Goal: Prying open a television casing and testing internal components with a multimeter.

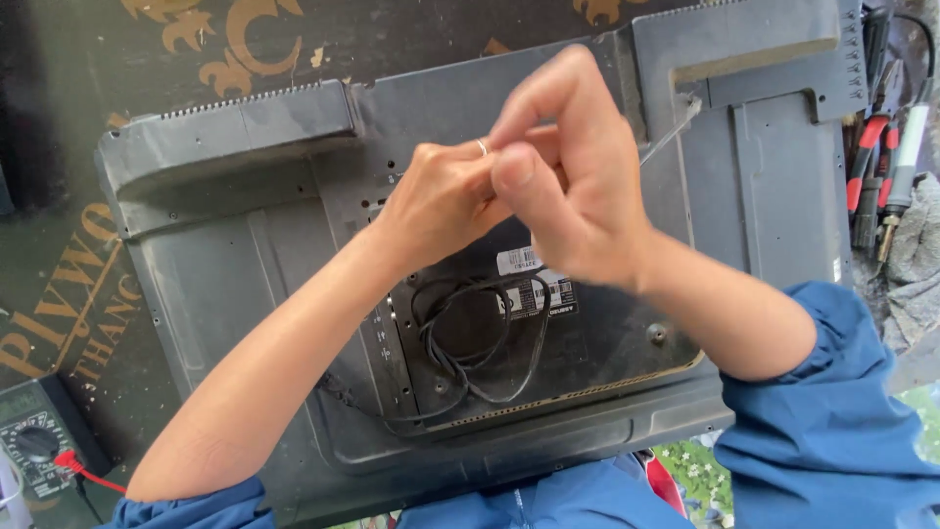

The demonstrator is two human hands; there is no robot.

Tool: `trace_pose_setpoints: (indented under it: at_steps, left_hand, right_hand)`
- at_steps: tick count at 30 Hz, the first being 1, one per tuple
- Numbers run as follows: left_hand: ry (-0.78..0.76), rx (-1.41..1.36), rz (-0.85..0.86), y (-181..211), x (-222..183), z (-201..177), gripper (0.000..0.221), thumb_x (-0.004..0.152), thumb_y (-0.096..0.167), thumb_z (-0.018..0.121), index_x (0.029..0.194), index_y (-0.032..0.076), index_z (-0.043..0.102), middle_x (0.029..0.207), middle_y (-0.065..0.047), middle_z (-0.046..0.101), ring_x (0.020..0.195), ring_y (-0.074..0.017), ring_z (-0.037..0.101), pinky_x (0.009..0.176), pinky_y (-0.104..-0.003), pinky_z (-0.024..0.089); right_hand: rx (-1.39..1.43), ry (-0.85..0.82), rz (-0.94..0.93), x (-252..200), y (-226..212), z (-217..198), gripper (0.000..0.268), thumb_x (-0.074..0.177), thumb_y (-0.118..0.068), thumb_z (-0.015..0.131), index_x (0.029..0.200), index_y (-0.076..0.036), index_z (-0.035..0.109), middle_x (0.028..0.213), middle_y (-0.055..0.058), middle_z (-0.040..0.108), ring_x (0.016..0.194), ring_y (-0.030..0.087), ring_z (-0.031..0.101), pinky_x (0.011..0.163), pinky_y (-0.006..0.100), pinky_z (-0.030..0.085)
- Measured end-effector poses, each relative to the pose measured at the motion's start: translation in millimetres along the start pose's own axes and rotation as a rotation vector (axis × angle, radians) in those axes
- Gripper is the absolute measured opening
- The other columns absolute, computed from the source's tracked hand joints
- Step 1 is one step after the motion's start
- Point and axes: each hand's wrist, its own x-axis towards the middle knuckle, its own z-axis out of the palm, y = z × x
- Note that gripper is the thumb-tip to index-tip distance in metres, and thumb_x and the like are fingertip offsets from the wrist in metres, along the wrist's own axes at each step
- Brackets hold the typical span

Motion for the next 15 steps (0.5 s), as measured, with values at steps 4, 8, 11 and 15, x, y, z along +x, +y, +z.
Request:
trace_pose_setpoints:
  at_steps: [4,8,11,15]
  left_hand:
    - [-0.463,-0.109,-0.617,41.3,31.0,-41.1,0.022,0.094,0.035,0.041,0.101,0.022,0.058,0.085,-0.003,0.058,0.069,-0.0271,0.052,0.061,-0.043,0.040]
    - [-0.421,-0.152,-0.534,28.4,13.2,-37.1,0.030,0.100,0.039,0.045,0.106,0.014,0.061,0.090,-0.013,0.069,0.075,-0.0402,0.067,0.057,-0.049,0.045]
    - [-0.245,-0.220,-0.517,12.5,3.2,-22.3,0.022,0.099,0.027,0.052,0.115,0.013,0.060,0.094,-0.007,0.069,0.083,-0.0261,0.070,0.062,-0.040,0.052]
    - [0.001,0.075,-0.083,-7.9,-5.8,3.6,0.025,0.101,0.019,0.070,0.085,0.008,0.054,0.069,-0.006,0.058,0.057,-0.0275,0.055,0.050,-0.041,0.039]
  right_hand:
    - [0.056,-0.398,-0.074,23.7,1.0,-19.1,0.023,0.109,-0.028,0.049,0.107,-0.005,0.046,0.099,0.004,0.038,0.065,0.013,0.036,0.057,0.025,0.041]
    - [0.059,-0.612,-0.088,44.3,7.4,-24.0,0.025,0.109,-0.031,0.047,0.102,-0.006,0.049,0.090,0.001,0.050,0.076,0.013,0.050,0.067,0.026,0.041]
    - [0.081,-0.590,-0.070,42.7,8.0,-16.1,0.024,0.110,-0.029,0.049,0.100,-0.008,0.044,0.079,-0.002,0.049,0.072,0.010,0.048,0.064,0.024,0.039]
    - [0.055,-0.154,-0.002,16.2,-5.4,-10.4,0.018,0.110,-0.021,0.053,0.113,-0.004,0.046,0.098,0.006,0.049,0.078,0.012,0.054,0.070,0.025,0.044]
